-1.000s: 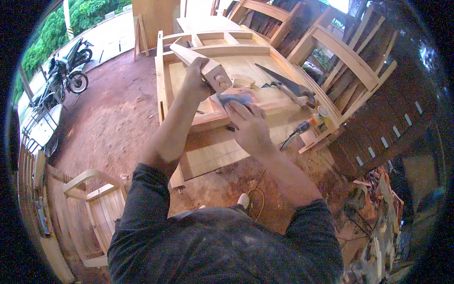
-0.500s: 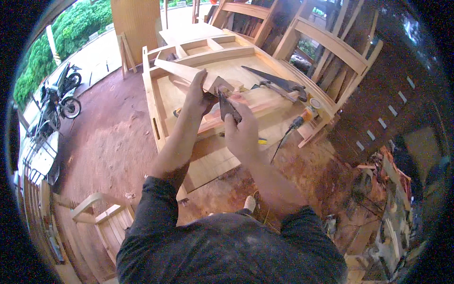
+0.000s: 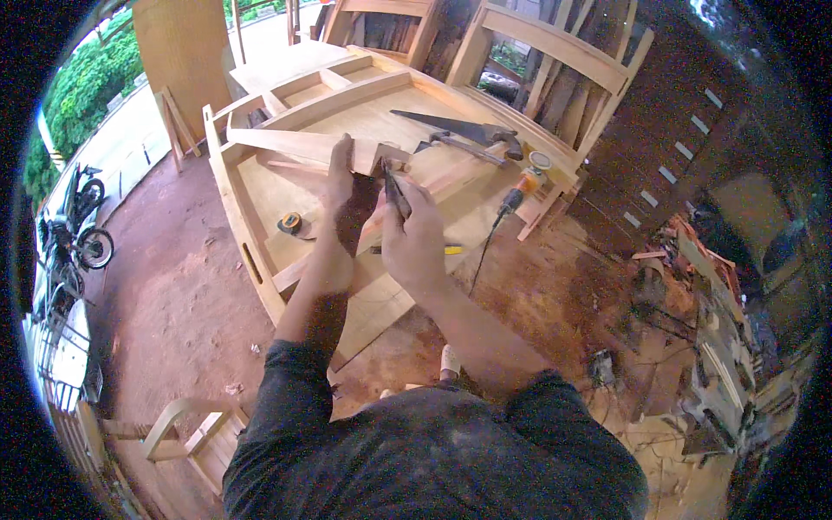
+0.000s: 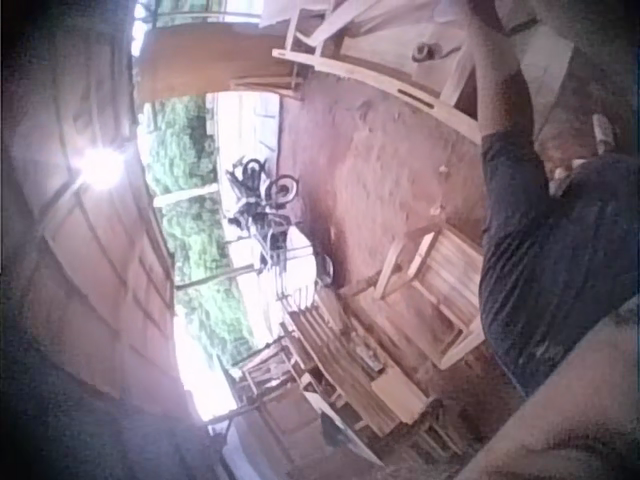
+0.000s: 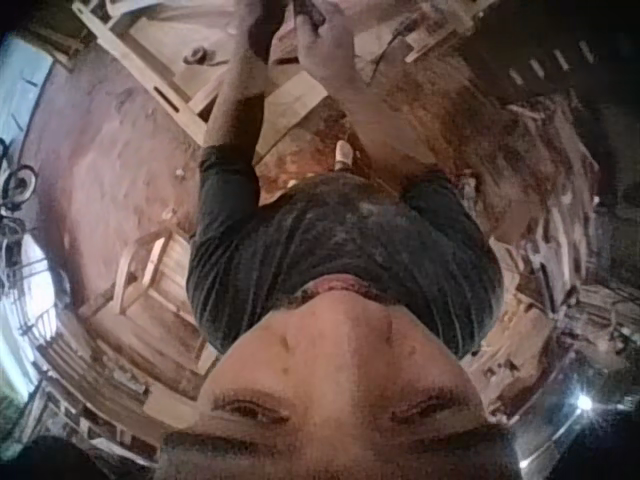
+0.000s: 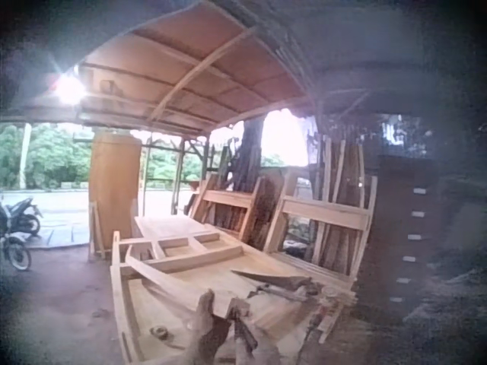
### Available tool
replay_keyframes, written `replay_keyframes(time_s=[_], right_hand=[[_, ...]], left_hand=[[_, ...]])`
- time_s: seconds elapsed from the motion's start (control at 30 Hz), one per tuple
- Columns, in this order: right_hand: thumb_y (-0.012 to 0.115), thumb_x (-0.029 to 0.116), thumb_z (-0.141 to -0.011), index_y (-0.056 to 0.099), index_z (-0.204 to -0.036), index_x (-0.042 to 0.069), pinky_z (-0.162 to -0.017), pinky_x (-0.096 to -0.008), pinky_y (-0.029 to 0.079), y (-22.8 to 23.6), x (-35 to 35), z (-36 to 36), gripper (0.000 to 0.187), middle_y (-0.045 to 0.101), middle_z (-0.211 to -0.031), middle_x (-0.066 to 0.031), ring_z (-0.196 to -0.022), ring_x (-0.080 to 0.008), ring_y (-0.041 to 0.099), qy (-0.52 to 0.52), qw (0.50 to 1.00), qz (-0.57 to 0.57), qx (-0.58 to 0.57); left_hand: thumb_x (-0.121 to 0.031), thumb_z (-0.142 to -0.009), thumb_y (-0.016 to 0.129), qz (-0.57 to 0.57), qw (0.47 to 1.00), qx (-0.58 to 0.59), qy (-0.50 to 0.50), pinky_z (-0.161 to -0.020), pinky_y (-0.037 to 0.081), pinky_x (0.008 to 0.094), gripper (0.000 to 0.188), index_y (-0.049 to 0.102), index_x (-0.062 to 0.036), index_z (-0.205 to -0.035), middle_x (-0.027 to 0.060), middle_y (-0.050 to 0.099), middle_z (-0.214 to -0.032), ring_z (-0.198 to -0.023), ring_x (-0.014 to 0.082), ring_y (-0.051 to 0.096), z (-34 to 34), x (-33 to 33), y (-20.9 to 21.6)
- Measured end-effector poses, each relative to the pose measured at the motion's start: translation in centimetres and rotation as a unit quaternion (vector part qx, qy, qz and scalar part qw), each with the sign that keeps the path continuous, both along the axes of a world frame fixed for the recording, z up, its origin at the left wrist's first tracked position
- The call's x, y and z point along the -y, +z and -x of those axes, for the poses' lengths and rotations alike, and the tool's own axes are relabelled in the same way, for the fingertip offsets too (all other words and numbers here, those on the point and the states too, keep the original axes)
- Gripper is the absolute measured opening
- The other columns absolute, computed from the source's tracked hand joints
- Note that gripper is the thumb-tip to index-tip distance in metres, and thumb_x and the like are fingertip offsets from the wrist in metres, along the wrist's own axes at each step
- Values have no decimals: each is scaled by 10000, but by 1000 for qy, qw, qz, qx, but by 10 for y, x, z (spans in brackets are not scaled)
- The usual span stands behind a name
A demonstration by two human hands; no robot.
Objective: Assembling and sanding wooden furniture components using a hammer and sandpaper.
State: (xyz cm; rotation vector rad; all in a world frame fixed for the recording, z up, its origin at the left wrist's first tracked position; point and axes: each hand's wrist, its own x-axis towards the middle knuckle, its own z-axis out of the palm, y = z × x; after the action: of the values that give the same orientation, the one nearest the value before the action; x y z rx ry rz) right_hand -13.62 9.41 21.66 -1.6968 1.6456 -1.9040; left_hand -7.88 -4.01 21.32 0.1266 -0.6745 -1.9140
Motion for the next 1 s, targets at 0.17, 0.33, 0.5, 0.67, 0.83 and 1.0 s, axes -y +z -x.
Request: replay_keyframes(time_s=[0.17, 0.33, 0.5, 0.67, 0.83, 1.0], right_hand=[[544, 3, -861, 545, -1174, -97, -877, -363, 463, -6, -3, -1, 328, 583, -1089, -211, -989, -299, 600, -9, 996, 12, -90], [551, -39, -812, 540, -1207, -85, -915, -411, 423, -13, -9, -5, 398, 532, -1127, -218, -1038, -370, 521, -11, 975, 9, -223], [570, -46, -777, 541, -1213, -67, -907, -419, 413, -17, -12, -5, 438, 530, -1134, -200, -1026, -359, 514, -26, 961, 13, -277], [564, -71, -743, 540, -1227, -40, -879, -431, 424, -35, -40, 26, 485, 561, -1084, -179, -976, -354, 534, -16, 947, 3, -320], [549, -54, -769, 575, -1095, 1, -773, -329, 496, -69, -45, 108, 332, 629, -966, -79, -850, -197, 612, -41, 970, -132, 200], [584, -6, -800, 588, -984, 37, -725, -368, 555, -102, 6, 186, 189, 628, -906, -56, -796, -199, 639, 68, 841, -156, 514]], left_hand=[[-402, -966, 410, -40, 997, 2, -60, -842, 505, 411, 411, 520, -36, -1117, 144, 614, -989, -905, 275, 626, 7, 13, -18], [-419, -968, 403, -20, 999, 21, -43, -807, 511, 419, 433, 527, -23, -1095, 160, 620, -955, -874, 273, 624, 4, 1, -11], [-437, -970, 392, -8, 996, 71, -55, -823, 507, 410, 476, 528, -6, -1119, 157, 622, -965, -871, 268, 624, -3, -11, 7], [-410, -972, 448, -9, 998, 67, 10, -882, 499, 397, 434, 505, -45, -1200, 110, 616, -1031, -946, 239, 624, -8, -5, -9], [-356, -968, 493, -61, 995, 58, 50, -857, 508, 365, 420, 453, -54, -1258, 65, 575, -1116, -998, 199, 606, -25, -18, -84], [-312, -944, 516, -174, 958, 208, 90, -660, 572, 379, 381, 436, -34, -1192, 95, 580, -972, -867, 215, 652, -54, -44, -146]])
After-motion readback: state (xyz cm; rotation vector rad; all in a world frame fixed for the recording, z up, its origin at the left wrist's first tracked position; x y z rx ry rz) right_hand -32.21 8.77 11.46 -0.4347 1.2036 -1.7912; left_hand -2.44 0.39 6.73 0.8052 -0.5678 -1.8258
